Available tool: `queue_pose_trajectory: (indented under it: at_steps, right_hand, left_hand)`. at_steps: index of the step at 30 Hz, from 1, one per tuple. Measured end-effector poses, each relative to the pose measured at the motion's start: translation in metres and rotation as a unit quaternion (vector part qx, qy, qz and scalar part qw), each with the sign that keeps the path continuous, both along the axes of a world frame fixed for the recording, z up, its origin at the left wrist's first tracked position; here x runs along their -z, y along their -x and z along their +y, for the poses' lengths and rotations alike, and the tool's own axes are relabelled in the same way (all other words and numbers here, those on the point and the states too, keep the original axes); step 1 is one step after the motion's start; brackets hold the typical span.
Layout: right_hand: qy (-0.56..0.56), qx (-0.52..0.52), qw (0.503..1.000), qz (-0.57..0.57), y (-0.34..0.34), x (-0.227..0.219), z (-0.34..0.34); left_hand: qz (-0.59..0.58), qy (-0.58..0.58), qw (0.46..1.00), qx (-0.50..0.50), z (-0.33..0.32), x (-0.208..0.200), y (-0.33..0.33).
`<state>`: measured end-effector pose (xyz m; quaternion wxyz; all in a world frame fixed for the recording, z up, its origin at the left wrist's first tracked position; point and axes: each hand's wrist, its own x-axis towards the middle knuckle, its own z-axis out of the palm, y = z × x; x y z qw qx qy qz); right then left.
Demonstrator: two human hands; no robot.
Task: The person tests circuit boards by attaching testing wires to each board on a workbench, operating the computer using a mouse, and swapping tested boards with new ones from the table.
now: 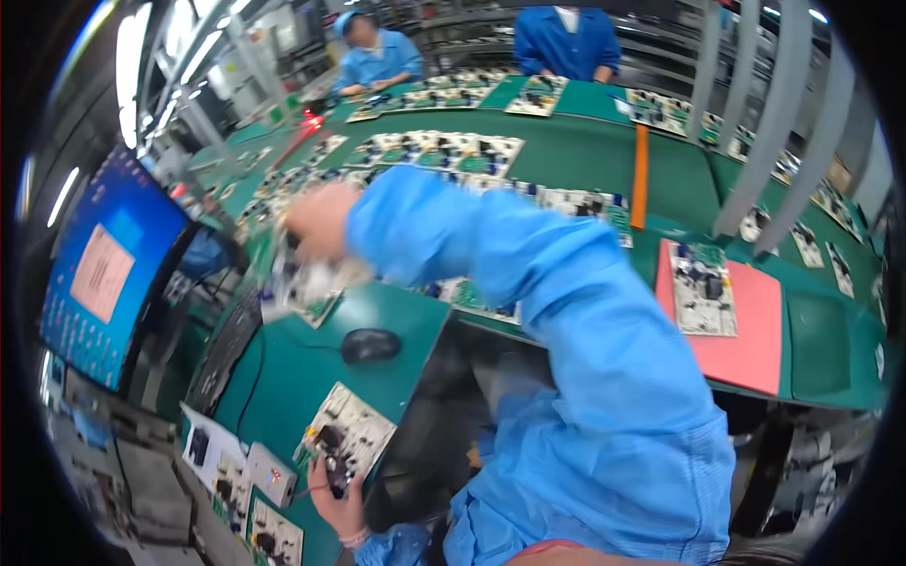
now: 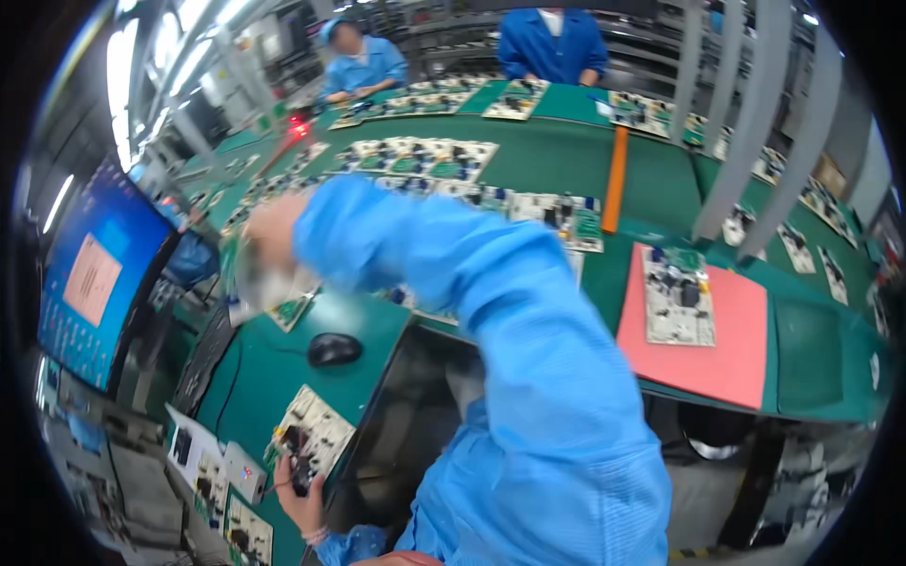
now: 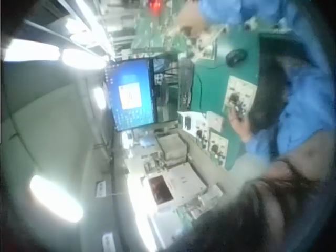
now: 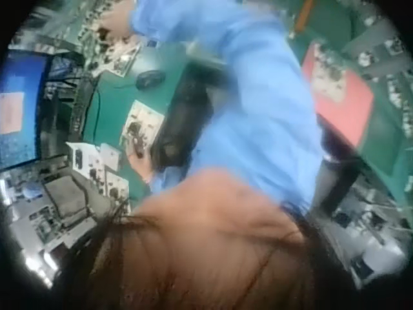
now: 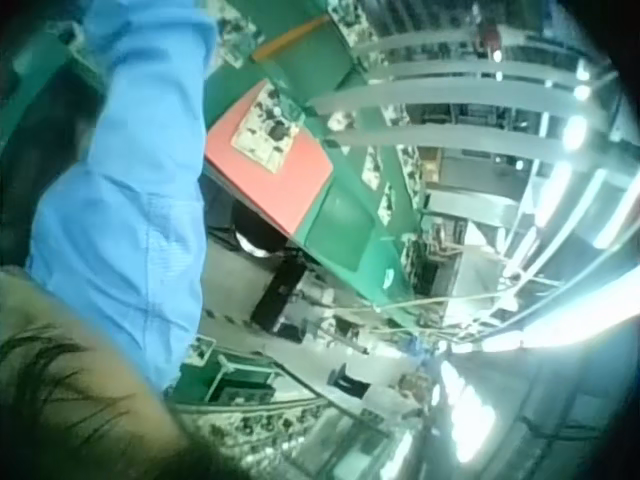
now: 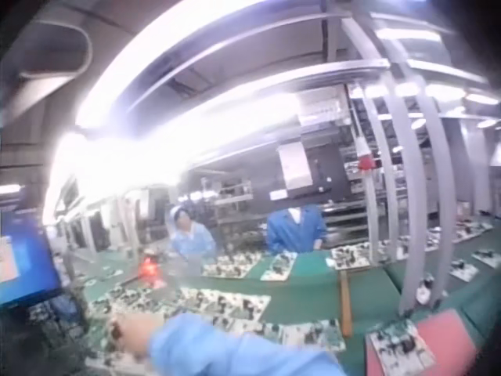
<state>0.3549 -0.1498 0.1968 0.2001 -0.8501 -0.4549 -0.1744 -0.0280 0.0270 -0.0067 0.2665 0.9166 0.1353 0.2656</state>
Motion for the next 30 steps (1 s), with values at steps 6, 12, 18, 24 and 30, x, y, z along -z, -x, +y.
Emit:
queue_pose_trajectory:
  at_steps: [6,12,18,24,30]
  right_hand:
    - [0.045,0.496,0.859,0.114,-0.081,0.017,-0.370]
    - [0.149,0.730,0.646,0.167,-0.071,0.172,-0.689]
    - [0.161,0.777,0.585,0.167,-0.061,0.191,-0.665]
    - [0.225,0.733,0.628,0.130,-0.156,0.127,-0.603]
    - [0.288,0.392,0.866,0.114,-0.302,0.130,-0.422]
  left_hand:
    - [-0.012,0.088,0.996,0.024,-0.002,0.002,-0.013]
    - [0.041,0.170,0.982,-0.065,-0.013,-0.003,-0.014]
    - [-0.010,0.131,0.985,-0.109,0.002,0.008,-0.027]
    - [0.096,-0.014,0.984,-0.149,0.026,0.003,-0.077]
    - [0.096,-0.053,0.980,-0.164,0.054,0.007,-0.093]
